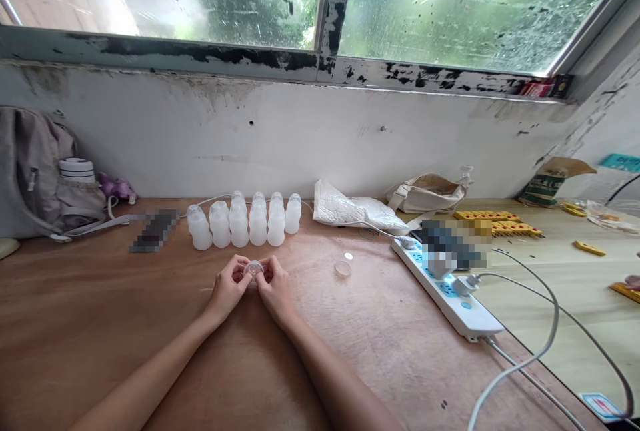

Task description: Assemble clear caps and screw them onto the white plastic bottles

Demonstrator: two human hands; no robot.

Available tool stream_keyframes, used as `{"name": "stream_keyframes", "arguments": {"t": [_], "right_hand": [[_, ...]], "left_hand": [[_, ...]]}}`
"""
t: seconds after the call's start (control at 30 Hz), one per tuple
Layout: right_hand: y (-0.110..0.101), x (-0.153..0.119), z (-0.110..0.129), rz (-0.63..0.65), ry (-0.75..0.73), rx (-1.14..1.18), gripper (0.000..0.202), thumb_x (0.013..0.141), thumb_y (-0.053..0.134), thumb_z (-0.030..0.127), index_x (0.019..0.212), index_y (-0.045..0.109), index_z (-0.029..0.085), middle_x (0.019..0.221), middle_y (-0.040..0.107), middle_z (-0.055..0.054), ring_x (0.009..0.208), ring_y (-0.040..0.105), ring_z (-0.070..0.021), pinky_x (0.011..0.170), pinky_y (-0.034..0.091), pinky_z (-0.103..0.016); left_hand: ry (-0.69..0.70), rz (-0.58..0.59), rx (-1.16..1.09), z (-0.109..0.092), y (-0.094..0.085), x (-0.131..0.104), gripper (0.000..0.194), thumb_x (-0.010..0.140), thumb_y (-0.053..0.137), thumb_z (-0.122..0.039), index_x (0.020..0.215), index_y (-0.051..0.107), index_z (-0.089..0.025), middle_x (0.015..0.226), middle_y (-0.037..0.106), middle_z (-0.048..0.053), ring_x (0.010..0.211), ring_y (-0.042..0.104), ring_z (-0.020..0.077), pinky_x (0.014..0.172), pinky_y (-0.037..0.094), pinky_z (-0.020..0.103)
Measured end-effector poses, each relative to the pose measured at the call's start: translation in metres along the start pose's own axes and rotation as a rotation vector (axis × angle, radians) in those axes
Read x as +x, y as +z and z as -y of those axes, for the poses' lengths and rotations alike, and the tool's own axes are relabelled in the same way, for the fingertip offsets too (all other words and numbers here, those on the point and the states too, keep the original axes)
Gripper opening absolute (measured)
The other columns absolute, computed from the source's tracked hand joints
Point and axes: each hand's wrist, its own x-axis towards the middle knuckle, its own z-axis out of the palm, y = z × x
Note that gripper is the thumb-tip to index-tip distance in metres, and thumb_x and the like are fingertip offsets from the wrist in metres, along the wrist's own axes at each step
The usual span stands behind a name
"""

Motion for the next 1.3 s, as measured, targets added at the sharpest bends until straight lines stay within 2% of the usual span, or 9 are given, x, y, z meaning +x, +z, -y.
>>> {"name": "stream_keyframes", "arguments": {"t": [0.17,0.37,0.47,0.63,0.83,1.03,1.3], "right_hand": [[-0.0013,-0.0005,0.0006,-0.016,0.015,-0.031,0.016,0.078,0.048,0.032,0.069,0.050,0.019,0.059,0.056,0.001,0.054,0.051,-0.0128,0.050,0.040,-0.023],[-0.0015,-0.0001,0.0017,-0.010,0.012,-0.071,0.017,0.076,0.050,0.029,0.063,0.047,0.019,0.055,0.051,0.003,0.050,0.048,-0.0117,0.048,0.036,-0.022],[-0.0019,0.0001,0.0012,0.000,0.030,-0.008,0.017,0.077,0.051,0.031,0.066,0.049,0.019,0.056,0.051,0.003,0.049,0.047,-0.0109,0.046,0.037,-0.022],[-0.0042,-0.0002,0.0002,0.094,0.070,0.206,0.021,0.082,0.042,0.034,0.080,0.056,0.018,0.057,0.052,0.003,0.048,0.050,-0.0107,0.045,0.041,-0.021],[-0.0061,0.0014,-0.0003,0.112,0.129,0.367,0.018,0.077,0.046,0.027,0.083,0.060,0.017,0.060,0.056,0.001,0.050,0.052,-0.0115,0.047,0.046,-0.023],[-0.0056,0.0028,-0.0023,0.128,0.128,0.411,0.018,0.076,0.049,0.028,0.084,0.062,0.016,0.062,0.058,0.001,0.049,0.052,-0.0107,0.046,0.046,-0.022],[-0.0067,0.0042,-0.0008,0.161,0.153,0.399,0.019,0.076,0.051,0.030,0.079,0.064,0.017,0.058,0.058,0.002,0.045,0.049,-0.0099,0.044,0.043,-0.022]], "left_hand": [[-0.027,0.006,-0.022,-0.0007,0.0001,-0.0007,0.016,0.076,0.050,-0.035,0.074,0.050,-0.019,0.058,0.058,-0.003,0.047,0.054,0.0109,0.047,0.040,0.020],[-0.032,0.030,-0.032,-0.0019,-0.0018,-0.0016,0.017,0.074,0.052,-0.034,0.066,0.047,-0.020,0.053,0.052,-0.005,0.043,0.049,0.0091,0.044,0.037,0.018],[-0.044,0.025,-0.055,-0.0012,-0.0013,-0.0010,0.017,0.075,0.052,-0.035,0.069,0.047,-0.020,0.053,0.052,-0.006,0.042,0.049,0.0087,0.043,0.037,0.018],[-0.083,0.006,-0.121,0.0010,0.0001,0.0015,0.020,0.077,0.049,-0.039,0.077,0.045,-0.020,0.056,0.052,-0.006,0.039,0.048,0.0086,0.036,0.036,0.018],[-0.106,0.018,-0.182,0.0038,-0.0001,0.0037,0.026,0.075,0.051,-0.044,0.079,0.046,-0.019,0.058,0.053,-0.005,0.038,0.048,0.0086,0.031,0.036,0.017],[-0.086,0.029,-0.190,0.0049,-0.0004,0.0035,0.027,0.072,0.056,-0.042,0.080,0.047,-0.019,0.061,0.053,-0.005,0.040,0.046,0.0069,0.035,0.036,0.017],[-0.070,0.070,-0.206,0.0053,-0.0004,0.0019,0.024,0.074,0.055,-0.041,0.072,0.047,-0.019,0.053,0.049,-0.007,0.039,0.044,0.0064,0.038,0.033,0.016]]}}
